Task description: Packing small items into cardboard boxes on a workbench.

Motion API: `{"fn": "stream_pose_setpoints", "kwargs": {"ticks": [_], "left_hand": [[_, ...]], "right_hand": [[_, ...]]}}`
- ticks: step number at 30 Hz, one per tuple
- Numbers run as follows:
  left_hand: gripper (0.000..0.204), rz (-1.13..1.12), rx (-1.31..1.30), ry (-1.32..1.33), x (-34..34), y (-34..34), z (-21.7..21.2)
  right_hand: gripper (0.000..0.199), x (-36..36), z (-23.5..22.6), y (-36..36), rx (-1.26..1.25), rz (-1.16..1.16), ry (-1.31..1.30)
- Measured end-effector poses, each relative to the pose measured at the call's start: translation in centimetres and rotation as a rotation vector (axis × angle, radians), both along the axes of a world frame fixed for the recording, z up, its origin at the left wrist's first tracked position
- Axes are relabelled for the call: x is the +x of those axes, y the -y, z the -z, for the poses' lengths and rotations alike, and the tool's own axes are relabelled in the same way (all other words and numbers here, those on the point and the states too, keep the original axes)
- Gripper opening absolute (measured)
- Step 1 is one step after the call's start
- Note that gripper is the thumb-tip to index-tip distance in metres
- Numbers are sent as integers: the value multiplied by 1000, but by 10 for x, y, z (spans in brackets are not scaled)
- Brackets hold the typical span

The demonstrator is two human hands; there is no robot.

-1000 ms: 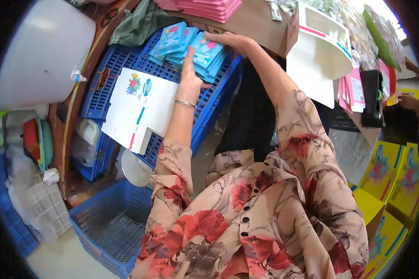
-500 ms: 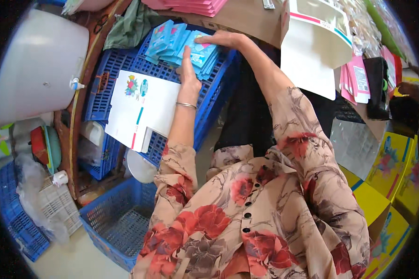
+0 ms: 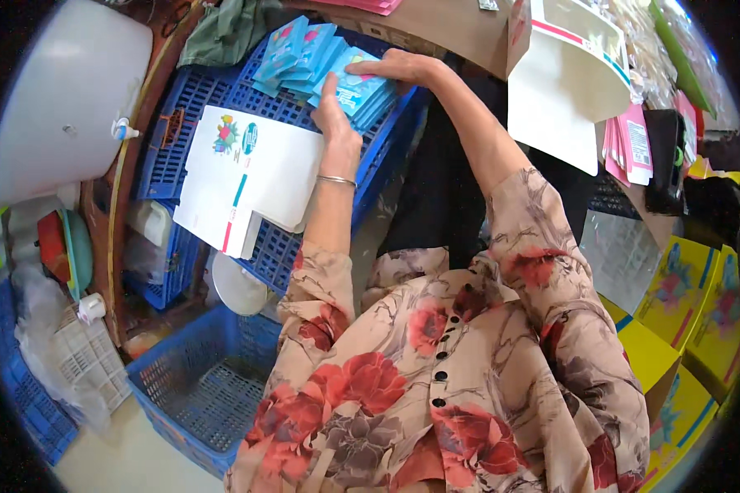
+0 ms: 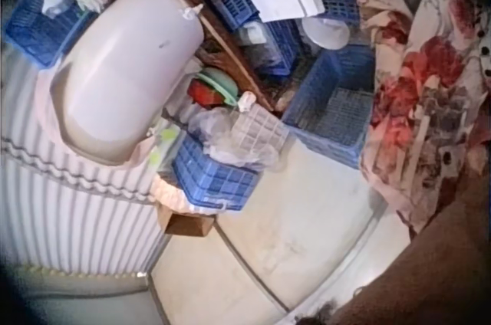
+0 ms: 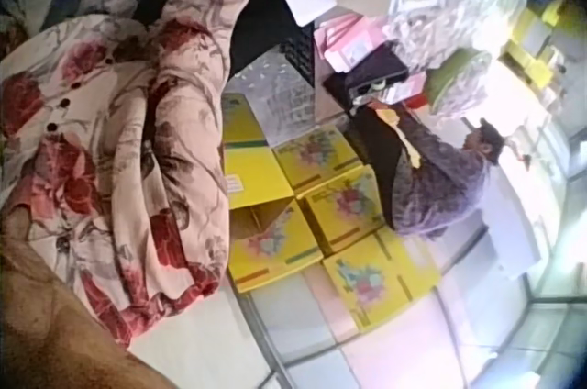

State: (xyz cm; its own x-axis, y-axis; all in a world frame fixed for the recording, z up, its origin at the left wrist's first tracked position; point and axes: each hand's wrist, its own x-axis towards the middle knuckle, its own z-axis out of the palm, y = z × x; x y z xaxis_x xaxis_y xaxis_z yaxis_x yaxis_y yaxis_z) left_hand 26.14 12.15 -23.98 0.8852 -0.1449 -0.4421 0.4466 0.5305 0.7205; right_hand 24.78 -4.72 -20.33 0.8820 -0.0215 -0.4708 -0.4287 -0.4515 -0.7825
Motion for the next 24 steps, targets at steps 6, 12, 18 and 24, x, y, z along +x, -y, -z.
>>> {"fn": "stream_pose_setpoints", "kwargs": {"ticks": [6, 12, 18, 24], "left_hand": [[51, 198, 47, 91, 3, -21, 16], [75, 216, 91, 122, -9, -20, 11], [80, 146, 122, 279, -25, -6, -6], [116, 31, 117, 176, -54, -26, -5]], "right_hand": [[115, -7, 0, 1, 309, -143, -235], [101, -11, 5, 6, 287, -73, -257], [85, -8, 24, 21, 191, 27, -182], [91, -37, -9, -9, 361, -125, 24]]}}
